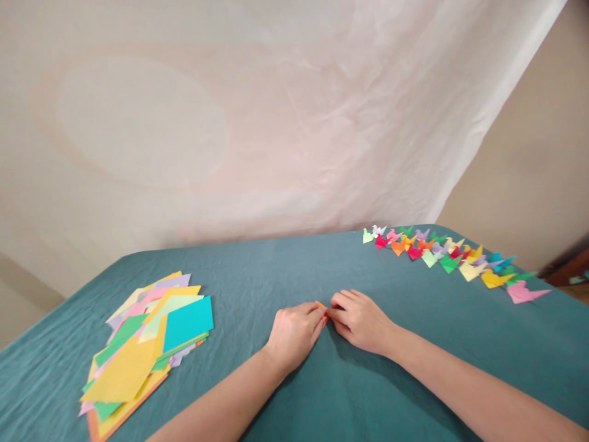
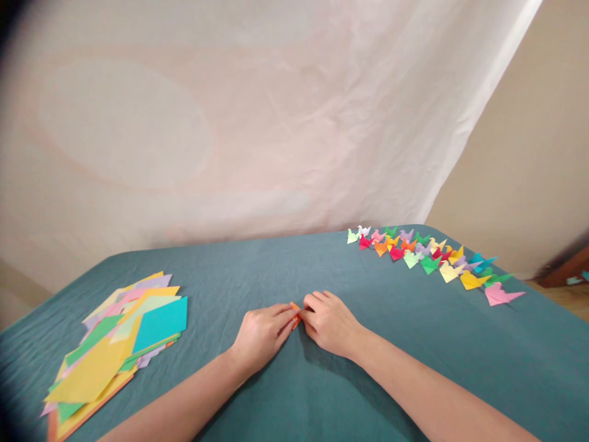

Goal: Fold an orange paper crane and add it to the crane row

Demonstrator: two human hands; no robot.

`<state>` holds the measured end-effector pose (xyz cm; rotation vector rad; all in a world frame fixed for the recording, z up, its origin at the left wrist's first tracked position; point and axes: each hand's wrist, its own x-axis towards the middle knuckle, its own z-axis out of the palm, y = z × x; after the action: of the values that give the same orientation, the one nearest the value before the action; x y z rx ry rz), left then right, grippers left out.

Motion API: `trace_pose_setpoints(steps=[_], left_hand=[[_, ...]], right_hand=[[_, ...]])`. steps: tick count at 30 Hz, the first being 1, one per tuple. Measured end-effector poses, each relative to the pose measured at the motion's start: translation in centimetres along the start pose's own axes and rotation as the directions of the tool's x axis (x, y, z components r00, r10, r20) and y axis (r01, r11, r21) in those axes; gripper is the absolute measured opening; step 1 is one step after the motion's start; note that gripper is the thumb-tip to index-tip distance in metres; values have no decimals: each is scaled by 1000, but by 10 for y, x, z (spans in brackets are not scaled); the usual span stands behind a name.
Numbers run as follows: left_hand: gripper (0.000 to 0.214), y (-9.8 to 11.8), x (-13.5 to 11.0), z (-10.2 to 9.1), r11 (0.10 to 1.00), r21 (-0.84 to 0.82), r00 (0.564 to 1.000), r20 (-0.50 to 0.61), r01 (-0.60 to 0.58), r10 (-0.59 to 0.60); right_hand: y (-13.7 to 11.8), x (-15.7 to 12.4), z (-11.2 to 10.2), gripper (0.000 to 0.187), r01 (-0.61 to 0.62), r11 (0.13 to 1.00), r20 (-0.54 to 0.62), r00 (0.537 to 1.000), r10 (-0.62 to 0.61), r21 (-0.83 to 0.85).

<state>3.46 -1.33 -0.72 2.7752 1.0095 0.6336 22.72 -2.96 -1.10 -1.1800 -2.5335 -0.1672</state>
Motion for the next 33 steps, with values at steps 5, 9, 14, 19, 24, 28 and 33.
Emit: trace_pose_setpoints(steps=[5, 9, 14, 19, 24, 28, 33], left_hand=[[25, 0, 0, 1, 997, 73, 1000, 9, -22, 21], [25, 4, -1, 0, 991, 130, 999, 39, -24, 19], [25, 7, -4, -3, 985, 167, 998, 63, -34, 24], [25, 8, -5, -5, 984, 171, 995, 91, -51, 36], [26, 10, -5, -8, 983, 176, 994, 106, -54, 36], [27, 10, -5, -8, 982, 179, 994, 101, -61, 43], [26, 8, -5, -8, 984, 169, 995, 93, -50, 35]], right_hand=[[0, 0, -2, 17, 0, 1000, -2, 1000, 0, 1], [0, -1, -1, 18, 4, 1000, -12, 1000, -4, 10], [2, -2, 2, 19, -4, 998, -56, 998, 7, 62], [5, -4, 5, 19, -55, 995, -87, 994, 63, 84], [5, -3, 5, 23, -48, 993, -68, 996, 55, 105], [4, -2, 6, 26, -21, 995, -39, 999, 24, 95], [3, -1, 6, 29, -13, 997, -25, 1000, 15, 77]])
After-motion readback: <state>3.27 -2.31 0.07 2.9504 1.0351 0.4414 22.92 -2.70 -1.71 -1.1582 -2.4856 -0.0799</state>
